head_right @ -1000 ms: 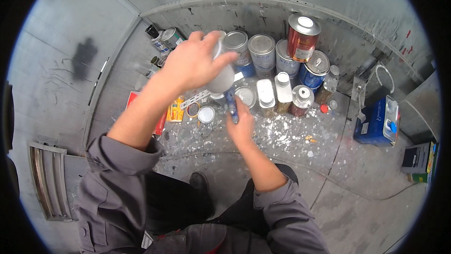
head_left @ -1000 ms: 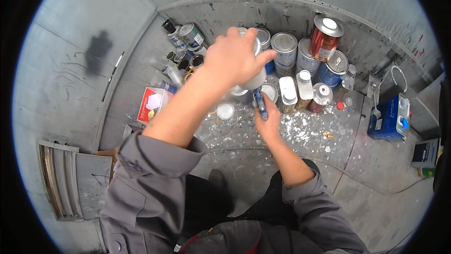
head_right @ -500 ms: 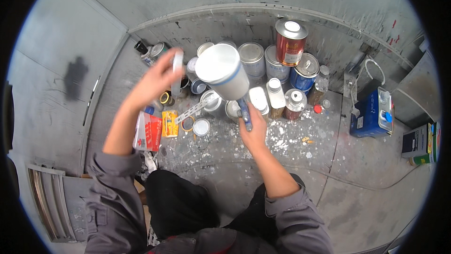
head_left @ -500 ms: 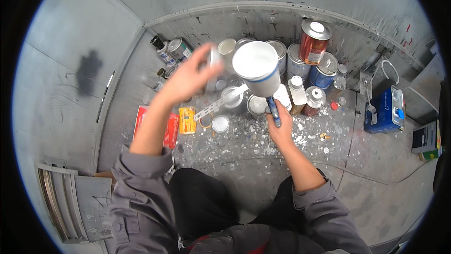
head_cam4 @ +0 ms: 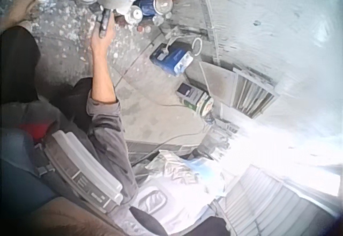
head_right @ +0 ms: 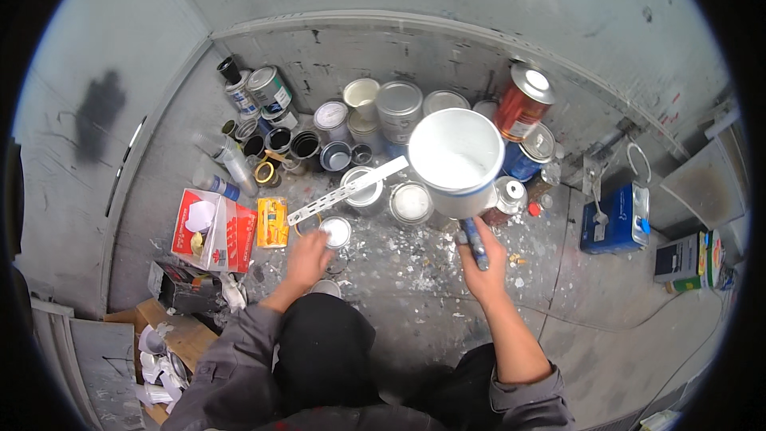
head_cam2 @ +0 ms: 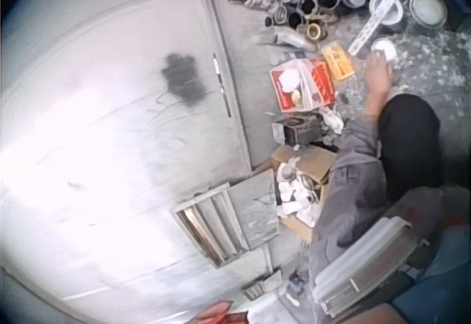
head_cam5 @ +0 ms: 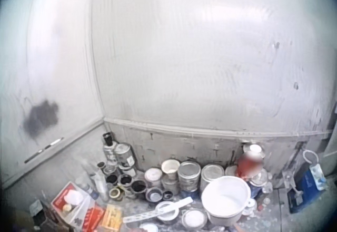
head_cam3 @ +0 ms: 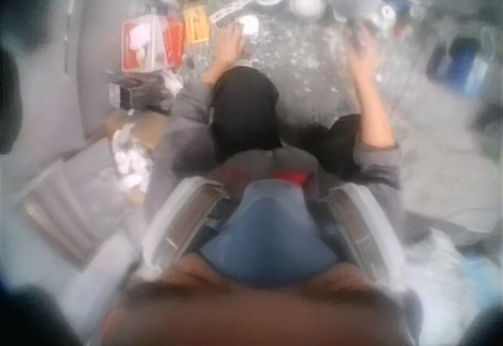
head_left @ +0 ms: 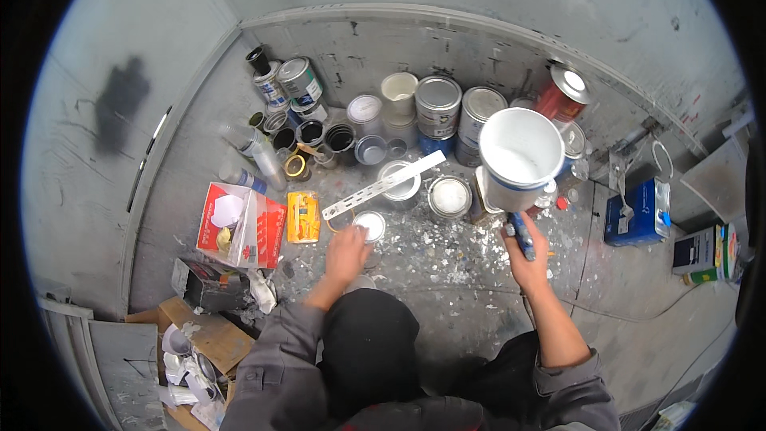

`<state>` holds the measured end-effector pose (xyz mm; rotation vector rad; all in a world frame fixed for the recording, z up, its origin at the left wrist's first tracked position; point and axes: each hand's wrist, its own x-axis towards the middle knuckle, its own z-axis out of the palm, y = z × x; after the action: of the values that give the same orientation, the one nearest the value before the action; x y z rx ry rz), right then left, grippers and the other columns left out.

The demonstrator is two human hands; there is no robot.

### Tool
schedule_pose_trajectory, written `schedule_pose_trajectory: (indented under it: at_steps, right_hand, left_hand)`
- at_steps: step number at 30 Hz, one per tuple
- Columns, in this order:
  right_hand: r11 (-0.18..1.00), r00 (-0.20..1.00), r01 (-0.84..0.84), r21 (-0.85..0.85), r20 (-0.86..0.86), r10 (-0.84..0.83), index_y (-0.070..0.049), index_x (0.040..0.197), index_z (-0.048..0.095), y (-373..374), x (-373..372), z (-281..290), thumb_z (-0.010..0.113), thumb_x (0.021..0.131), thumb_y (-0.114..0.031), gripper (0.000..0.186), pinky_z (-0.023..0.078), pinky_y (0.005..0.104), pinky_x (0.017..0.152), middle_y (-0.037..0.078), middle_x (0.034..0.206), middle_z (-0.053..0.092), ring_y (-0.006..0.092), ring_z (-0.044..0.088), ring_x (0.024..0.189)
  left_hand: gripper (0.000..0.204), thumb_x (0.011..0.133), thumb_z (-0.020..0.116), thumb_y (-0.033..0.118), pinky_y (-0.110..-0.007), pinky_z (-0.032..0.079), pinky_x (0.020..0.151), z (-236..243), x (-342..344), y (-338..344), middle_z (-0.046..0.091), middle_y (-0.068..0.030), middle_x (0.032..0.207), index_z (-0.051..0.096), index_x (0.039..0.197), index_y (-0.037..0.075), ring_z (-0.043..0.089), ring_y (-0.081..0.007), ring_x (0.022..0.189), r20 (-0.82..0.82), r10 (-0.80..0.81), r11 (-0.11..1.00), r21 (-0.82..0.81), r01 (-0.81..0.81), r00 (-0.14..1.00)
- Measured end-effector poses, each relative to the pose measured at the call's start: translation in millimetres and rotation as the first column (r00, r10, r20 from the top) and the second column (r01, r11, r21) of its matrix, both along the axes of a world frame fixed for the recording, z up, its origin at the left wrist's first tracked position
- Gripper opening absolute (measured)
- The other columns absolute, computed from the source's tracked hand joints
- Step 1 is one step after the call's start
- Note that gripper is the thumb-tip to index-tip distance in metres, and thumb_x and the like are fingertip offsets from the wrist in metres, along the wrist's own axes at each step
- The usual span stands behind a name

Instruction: The person applies masking tape to the edge of a car hood, then uses a spray gun to apply white paint to the hood surface. The person moves around the vehicle to cover different areas and refills the spray gun from a paint can.

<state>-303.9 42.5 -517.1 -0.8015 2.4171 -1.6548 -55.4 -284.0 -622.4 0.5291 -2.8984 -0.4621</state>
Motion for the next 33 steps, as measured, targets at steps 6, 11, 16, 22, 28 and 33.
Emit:
schedule_pose_trajectory:
  at_steps: [6, 11, 16, 22, 28, 33]
  right_hand:
    - [1.000, 0.999, -0.007, -0.022, 0.031, 0.008, 0.004, 0.137, 0.062, -16.7, 15.9, 3.3, 0.069, 0.092, 0.001, 0.046, 0.053, 0.0333, 0.094, 0.014, 0.110, 0.075, 0.0196, 0.069, 0.100]
    - [0.996, 0.993, -0.007, 0.092, 0.114, -0.004, 0.007, 0.138, 0.061, -9.8, 4.0, -16.1, 0.065, 0.094, -0.002, 0.045, 0.050, 0.0325, 0.097, 0.014, 0.119, 0.072, 0.0190, 0.065, 0.106]
    - [0.993, 0.973, -0.030, 0.111, 0.231, 0.003, 0.006, 0.139, 0.061, -24.0, 0.7, -29.0, 0.065, 0.097, -0.004, 0.043, 0.050, 0.0281, 0.088, 0.007, 0.113, 0.069, 0.0133, 0.062, 0.098]
    - [0.991, 0.951, -0.108, 0.075, 0.298, 0.081, 0.007, 0.136, 0.062, -47.4, 9.4, -30.5, 0.065, 0.098, -0.005, 0.040, 0.048, 0.0257, 0.079, 0.002, 0.104, 0.067, 0.0096, 0.056, 0.090]
    - [0.982, 0.974, -0.153, 0.109, 0.183, 0.131, 0.007, 0.140, 0.060, -59.6, 4.9, -55.6, 0.067, 0.096, -0.005, 0.046, 0.050, 0.0293, 0.092, 0.009, 0.115, 0.072, 0.0139, 0.063, 0.101]
    - [0.989, 0.984, -0.140, 0.051, 0.120, 0.133, 0.007, 0.140, 0.061, -62.9, 4.7, -50.2, 0.070, 0.094, -0.005, 0.048, 0.050, 0.0319, 0.097, 0.012, 0.117, 0.074, 0.0161, 0.065, 0.106]
  left_hand:
    - [0.048, 0.096, 0.072, 0.034, -0.053, 0.051, 0.099, 4.7, -57.2, -84.8, 0.066, -0.0221, 0.127, 0.062, 0.133, 0.004, 0.063, -0.0431, 0.118, 0.280, 0.260, 0.937, 0.156, -0.311, 0.924]
    - [0.025, 0.095, 0.070, 0.016, -0.054, 0.050, 0.086, -2.0, -21.0, -67.8, 0.064, -0.0243, 0.105, 0.058, 0.113, 0.002, 0.063, -0.0470, 0.103, -0.164, 0.286, 0.926, 0.300, -0.228, 0.944]
    - [0.024, 0.106, 0.062, 0.015, -0.034, 0.059, 0.072, 106.8, 150.8, 0.1, 0.068, -0.0120, 0.104, 0.056, 0.124, 0.002, 0.075, -0.0209, 0.081, -0.193, 0.732, 0.565, 0.707, -0.425, 0.653]
    - [0.016, 0.099, 0.066, 0.011, -0.045, 0.057, 0.071, 249.5, 363.9, 20.4, 0.069, -0.0178, 0.091, 0.062, 0.112, 0.004, 0.072, -0.0364, 0.081, -0.093, 0.891, 0.444, -0.038, -0.895, 0.445]
    - [0.021, 0.088, 0.073, 0.012, -0.055, 0.054, 0.082, 314.5, 407.3, -1.2, 0.072, -0.0238, 0.100, 0.069, 0.108, 0.005, 0.069, -0.0452, 0.096, 0.257, 0.901, 0.432, -0.445, -0.784, 0.350]
    - [0.022, 0.091, 0.060, 0.014, -0.053, 0.058, 0.085, 328.2, 367.7, -66.9, 0.076, -0.0191, 0.102, 0.077, 0.106, 0.013, 0.072, -0.0420, 0.101, 0.476, 0.835, 0.535, -0.590, -0.604, 0.276]
